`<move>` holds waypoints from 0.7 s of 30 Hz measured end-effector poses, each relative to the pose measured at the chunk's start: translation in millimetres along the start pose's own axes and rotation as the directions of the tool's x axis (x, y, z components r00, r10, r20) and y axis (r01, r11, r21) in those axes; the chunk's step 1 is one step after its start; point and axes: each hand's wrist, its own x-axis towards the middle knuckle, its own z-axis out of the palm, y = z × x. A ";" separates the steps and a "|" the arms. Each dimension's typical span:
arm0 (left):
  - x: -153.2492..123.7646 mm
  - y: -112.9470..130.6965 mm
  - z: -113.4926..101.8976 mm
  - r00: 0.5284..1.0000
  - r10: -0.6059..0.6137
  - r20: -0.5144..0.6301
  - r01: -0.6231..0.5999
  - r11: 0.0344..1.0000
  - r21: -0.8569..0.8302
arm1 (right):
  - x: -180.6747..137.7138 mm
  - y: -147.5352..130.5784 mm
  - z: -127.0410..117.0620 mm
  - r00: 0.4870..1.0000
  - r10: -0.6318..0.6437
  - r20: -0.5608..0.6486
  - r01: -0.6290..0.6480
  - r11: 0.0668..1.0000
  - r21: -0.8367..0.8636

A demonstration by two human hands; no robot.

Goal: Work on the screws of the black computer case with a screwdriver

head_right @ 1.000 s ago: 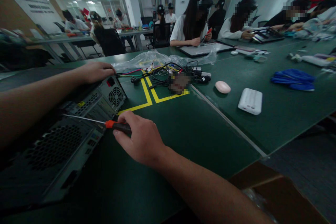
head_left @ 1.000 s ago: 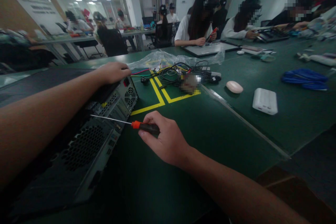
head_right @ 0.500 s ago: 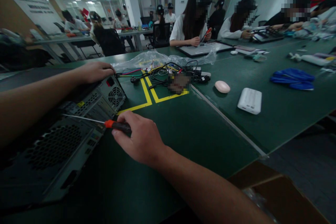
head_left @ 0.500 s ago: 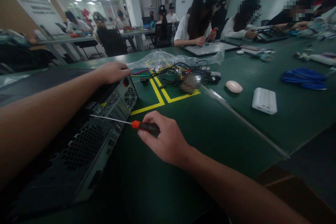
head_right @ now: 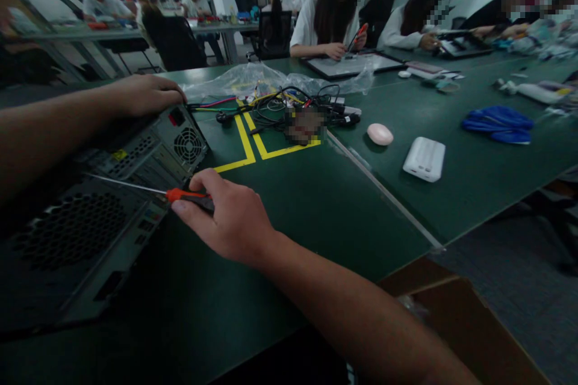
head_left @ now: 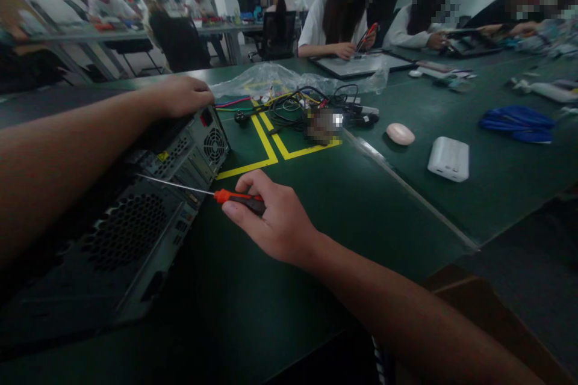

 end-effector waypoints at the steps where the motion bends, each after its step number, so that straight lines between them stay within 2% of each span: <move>1: 0.0 0.7 -0.2 1.000 -0.006 0.011 0.006 1.000 0.000 | -0.4 0.0 -0.1 1.000 0.004 -0.005 -0.004 1.000 -0.006; 8: 1.2 0.6 0.2 1.000 -0.031 0.006 0.031 0.998 -0.060 | 0.4 1.7 -2.6 0.999 -0.043 0.008 0.044 0.998 -0.056; 13: 2.1 -0.1 0.9 0.999 -0.046 -0.005 0.046 0.998 -0.044 | 0.6 3.2 -2.5 0.997 -0.071 -0.020 0.070 0.996 -0.062; 18: 3.0 -2.2 1.3 1.000 -0.002 -0.002 0.002 0.999 -0.038 | 1.3 2.5 -3.6 0.998 -0.053 -0.014 0.052 0.997 -0.063; 21: 4.5 -4.4 2.2 1.000 -0.017 -0.012 0.016 0.999 -0.030 | 1.2 2.4 -3.5 0.999 -0.052 -0.017 0.051 0.997 -0.057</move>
